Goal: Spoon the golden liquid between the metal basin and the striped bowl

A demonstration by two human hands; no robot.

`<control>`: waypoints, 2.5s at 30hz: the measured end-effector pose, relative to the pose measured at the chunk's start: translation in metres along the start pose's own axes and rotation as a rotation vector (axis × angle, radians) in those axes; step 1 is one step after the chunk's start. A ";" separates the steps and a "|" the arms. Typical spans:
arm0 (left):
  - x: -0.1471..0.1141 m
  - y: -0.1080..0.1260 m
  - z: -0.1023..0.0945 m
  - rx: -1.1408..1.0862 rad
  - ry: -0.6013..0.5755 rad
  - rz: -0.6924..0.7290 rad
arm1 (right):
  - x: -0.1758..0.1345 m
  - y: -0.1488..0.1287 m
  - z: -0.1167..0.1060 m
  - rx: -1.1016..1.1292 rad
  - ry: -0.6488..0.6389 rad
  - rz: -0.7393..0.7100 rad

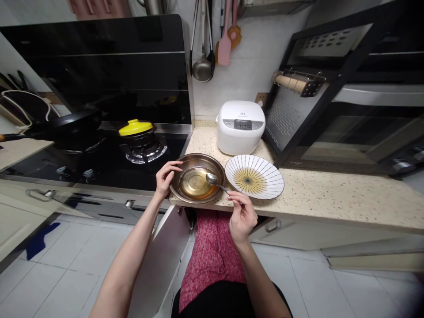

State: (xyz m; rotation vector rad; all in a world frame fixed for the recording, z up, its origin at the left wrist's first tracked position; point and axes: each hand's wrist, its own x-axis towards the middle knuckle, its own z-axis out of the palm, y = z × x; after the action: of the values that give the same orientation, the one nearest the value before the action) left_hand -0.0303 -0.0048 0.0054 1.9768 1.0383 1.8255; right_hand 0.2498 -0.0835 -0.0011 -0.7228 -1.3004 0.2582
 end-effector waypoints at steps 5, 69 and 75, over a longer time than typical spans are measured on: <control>0.000 -0.001 0.000 -0.004 -0.001 -0.005 | 0.003 -0.002 -0.001 -0.015 0.027 -0.013; 0.001 0.002 -0.001 0.034 -0.003 -0.038 | 0.000 0.001 -0.003 -0.114 -0.053 -0.197; 0.001 0.003 -0.001 0.041 -0.004 -0.042 | -0.004 0.005 0.004 -0.122 -0.081 -0.167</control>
State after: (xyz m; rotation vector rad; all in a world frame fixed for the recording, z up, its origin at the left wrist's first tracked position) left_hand -0.0300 -0.0068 0.0082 1.9648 1.1161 1.7921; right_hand 0.2460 -0.0811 -0.0069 -0.7080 -1.4548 0.0739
